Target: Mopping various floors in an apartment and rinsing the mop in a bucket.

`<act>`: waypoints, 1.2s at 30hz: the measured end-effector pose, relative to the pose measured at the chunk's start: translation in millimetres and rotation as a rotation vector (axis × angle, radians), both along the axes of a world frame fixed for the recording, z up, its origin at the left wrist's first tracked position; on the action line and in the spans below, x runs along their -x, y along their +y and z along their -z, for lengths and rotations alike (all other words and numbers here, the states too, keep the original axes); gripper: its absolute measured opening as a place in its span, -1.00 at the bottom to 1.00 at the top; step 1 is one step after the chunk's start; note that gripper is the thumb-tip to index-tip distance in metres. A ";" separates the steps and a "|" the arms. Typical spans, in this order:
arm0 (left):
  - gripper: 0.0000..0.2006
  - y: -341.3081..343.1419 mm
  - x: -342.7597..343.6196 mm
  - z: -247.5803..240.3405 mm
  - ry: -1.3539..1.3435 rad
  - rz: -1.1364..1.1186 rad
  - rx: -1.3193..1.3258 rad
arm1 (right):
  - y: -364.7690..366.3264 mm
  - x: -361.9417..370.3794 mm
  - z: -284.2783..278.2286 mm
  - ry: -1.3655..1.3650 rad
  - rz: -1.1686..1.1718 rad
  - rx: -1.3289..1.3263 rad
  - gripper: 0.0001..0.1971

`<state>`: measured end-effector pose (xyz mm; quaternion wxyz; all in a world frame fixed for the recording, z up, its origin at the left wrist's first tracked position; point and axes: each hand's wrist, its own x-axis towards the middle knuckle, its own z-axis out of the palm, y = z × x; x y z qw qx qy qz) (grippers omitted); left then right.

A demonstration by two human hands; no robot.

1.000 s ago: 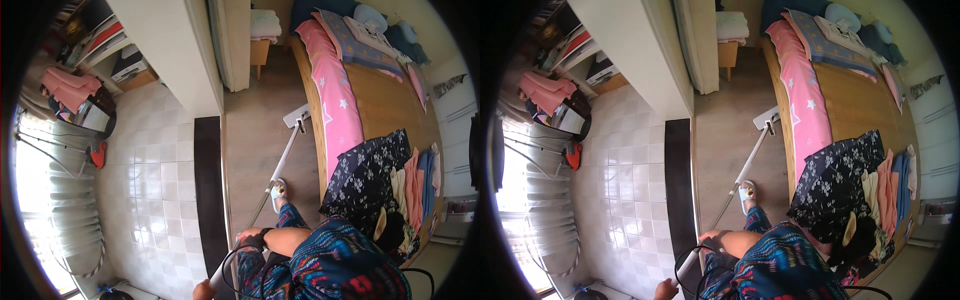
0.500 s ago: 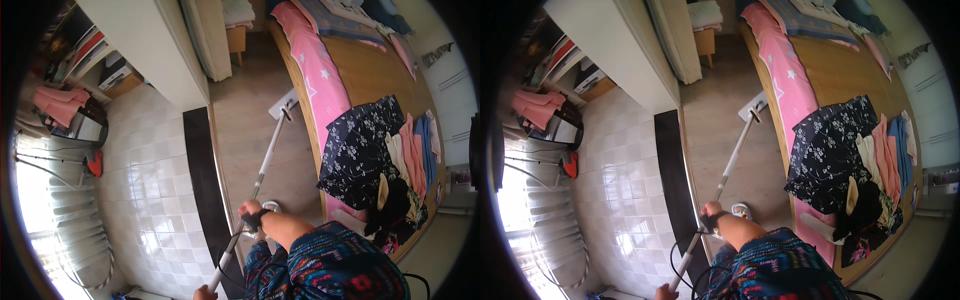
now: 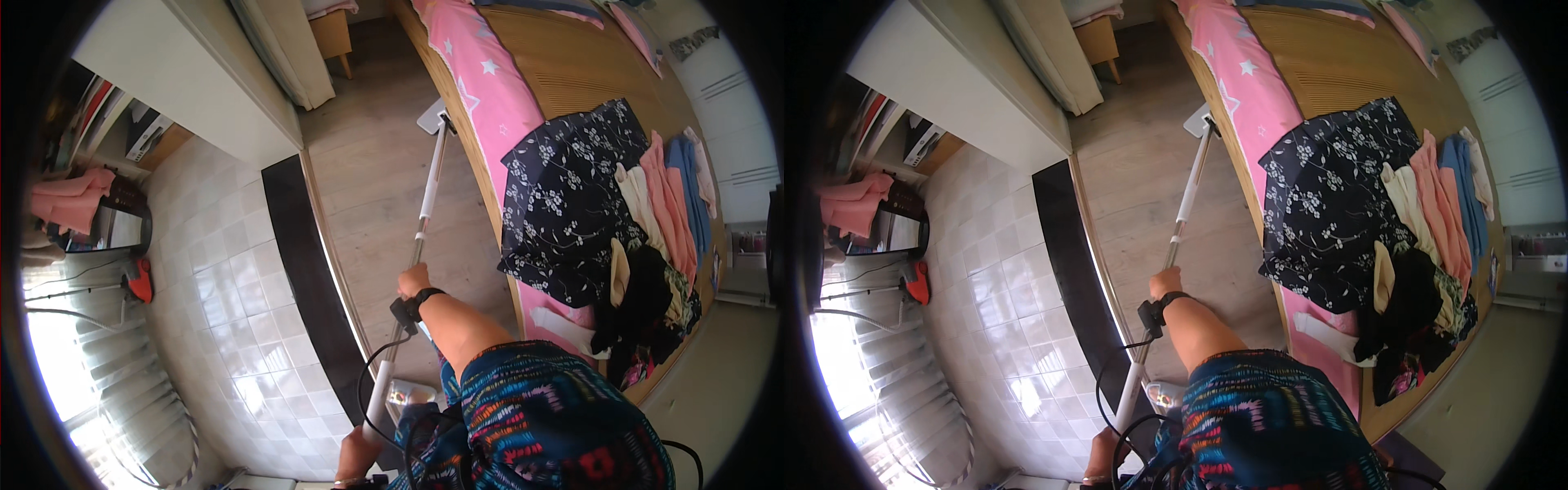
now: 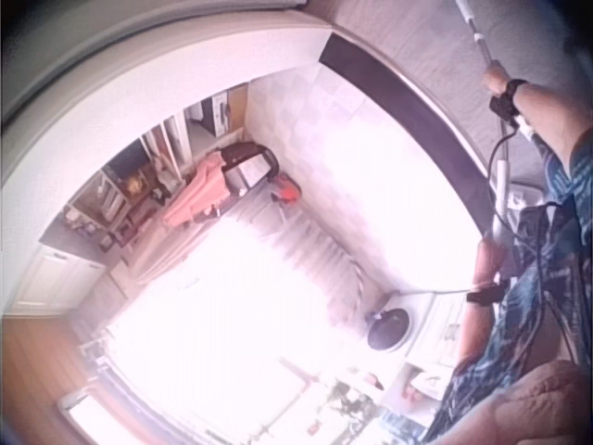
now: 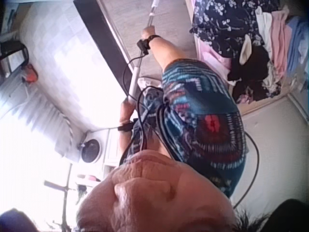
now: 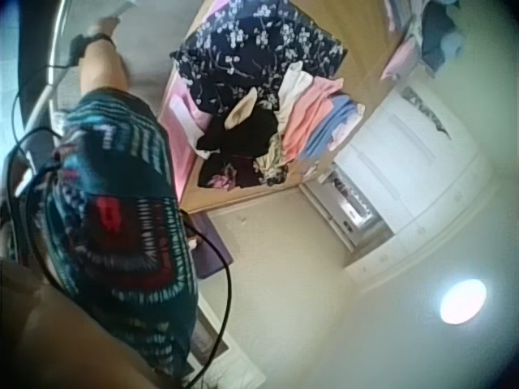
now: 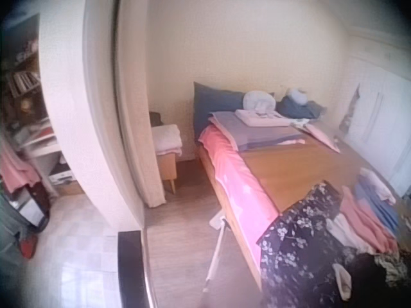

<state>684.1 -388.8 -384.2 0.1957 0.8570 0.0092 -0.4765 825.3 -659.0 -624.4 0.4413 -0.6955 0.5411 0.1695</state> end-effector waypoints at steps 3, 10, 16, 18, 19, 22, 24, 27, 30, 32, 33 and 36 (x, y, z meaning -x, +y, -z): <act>-0.76 41.8 11.1 -5.8 -0.039 0.067 -0.100 | 10.3 37.0 -33.1 -0.030 -0.433 -0.188 -0.86; -0.75 172.2 47.4 -25.5 -0.036 0.282 -0.241 | 118.9 155.2 26.3 -0.080 -0.651 -0.161 -0.76; -0.77 294.1 74.2 -54.7 -0.121 0.361 -0.399 | 238.3 222.4 -42.4 -0.134 -0.898 -0.207 -0.73; -0.77 327.0 72.2 -64.1 -0.197 0.389 -0.446 | 268.9 253.3 -53.5 -0.372 -0.382 -0.668 -0.80; -0.78 320.0 51.1 -77.1 -0.249 0.475 -0.437 | 286.7 281.2 45.9 -0.439 -0.417 -0.669 -0.86; -0.83 357.1 32.9 -88.7 -0.332 0.590 -0.505 | 346.4 302.6 95.8 -0.572 -0.434 -0.768 -0.88; -0.88 367.9 22.9 -101.5 -0.497 0.626 -0.571 | 368.9 301.0 70.1 -0.483 -0.455 -0.820 -0.89; -0.89 369.1 4.3 -118.7 -0.675 0.542 -0.516 | 378.0 285.9 48.3 -0.307 -0.412 -1.007 -0.91; -0.91 355.5 -1.8 -127.0 -0.762 0.520 -0.474 | 370.5 285.1 67.5 -0.379 -0.279 -0.993 -0.92; -0.89 363.6 14.5 -130.2 -0.716 0.429 -0.567 | 376.9 275.2 49.3 -0.251 -0.099 -1.084 -0.93; -0.90 373.6 26.0 -126.0 -0.807 0.407 -0.522 | 373.9 272.0 34.2 -0.321 -0.242 -0.975 -0.91; -0.77 379.5 35.6 -114.9 -0.458 0.327 -0.674 | 340.2 221.6 -51.3 -0.064 0.166 -1.110 -0.89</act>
